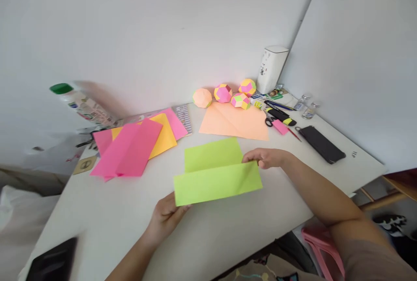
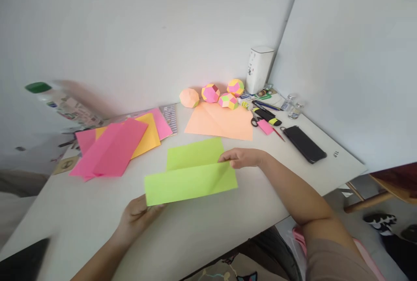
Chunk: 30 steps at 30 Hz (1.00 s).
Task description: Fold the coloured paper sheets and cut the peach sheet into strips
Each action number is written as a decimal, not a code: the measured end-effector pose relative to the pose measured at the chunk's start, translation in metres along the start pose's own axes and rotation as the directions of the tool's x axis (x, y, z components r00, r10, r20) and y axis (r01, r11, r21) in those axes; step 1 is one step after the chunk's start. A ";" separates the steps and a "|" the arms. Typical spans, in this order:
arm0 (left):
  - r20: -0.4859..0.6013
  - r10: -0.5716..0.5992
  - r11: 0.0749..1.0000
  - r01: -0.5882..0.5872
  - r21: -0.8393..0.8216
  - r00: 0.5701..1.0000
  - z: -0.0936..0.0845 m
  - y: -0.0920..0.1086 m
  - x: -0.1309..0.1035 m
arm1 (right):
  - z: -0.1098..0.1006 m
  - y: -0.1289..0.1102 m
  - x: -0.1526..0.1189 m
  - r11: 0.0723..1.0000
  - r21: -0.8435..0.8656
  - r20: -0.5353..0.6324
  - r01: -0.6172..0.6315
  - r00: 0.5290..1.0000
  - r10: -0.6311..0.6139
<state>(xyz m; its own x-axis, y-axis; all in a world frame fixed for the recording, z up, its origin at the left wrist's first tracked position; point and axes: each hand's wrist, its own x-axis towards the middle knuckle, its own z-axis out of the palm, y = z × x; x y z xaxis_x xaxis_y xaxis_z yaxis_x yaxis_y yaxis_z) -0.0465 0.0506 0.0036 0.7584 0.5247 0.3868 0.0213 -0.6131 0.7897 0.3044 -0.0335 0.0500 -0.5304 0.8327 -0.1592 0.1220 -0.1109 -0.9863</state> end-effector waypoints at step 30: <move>0.222 -0.596 0.776 0.624 -0.084 0.771 0.007 0.003 -0.005 | 0.011 0.018 -0.002 0.952 -0.165 -0.177 -0.257 0.958 0.227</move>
<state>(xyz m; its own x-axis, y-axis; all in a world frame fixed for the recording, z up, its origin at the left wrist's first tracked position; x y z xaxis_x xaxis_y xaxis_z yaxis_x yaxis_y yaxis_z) -0.0457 0.0420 0.0005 0.7171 0.6390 -0.2783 0.4352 -0.0986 0.8949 0.2981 -0.0431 0.0317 -0.3317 0.8682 -0.3691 0.3904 -0.2298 -0.8915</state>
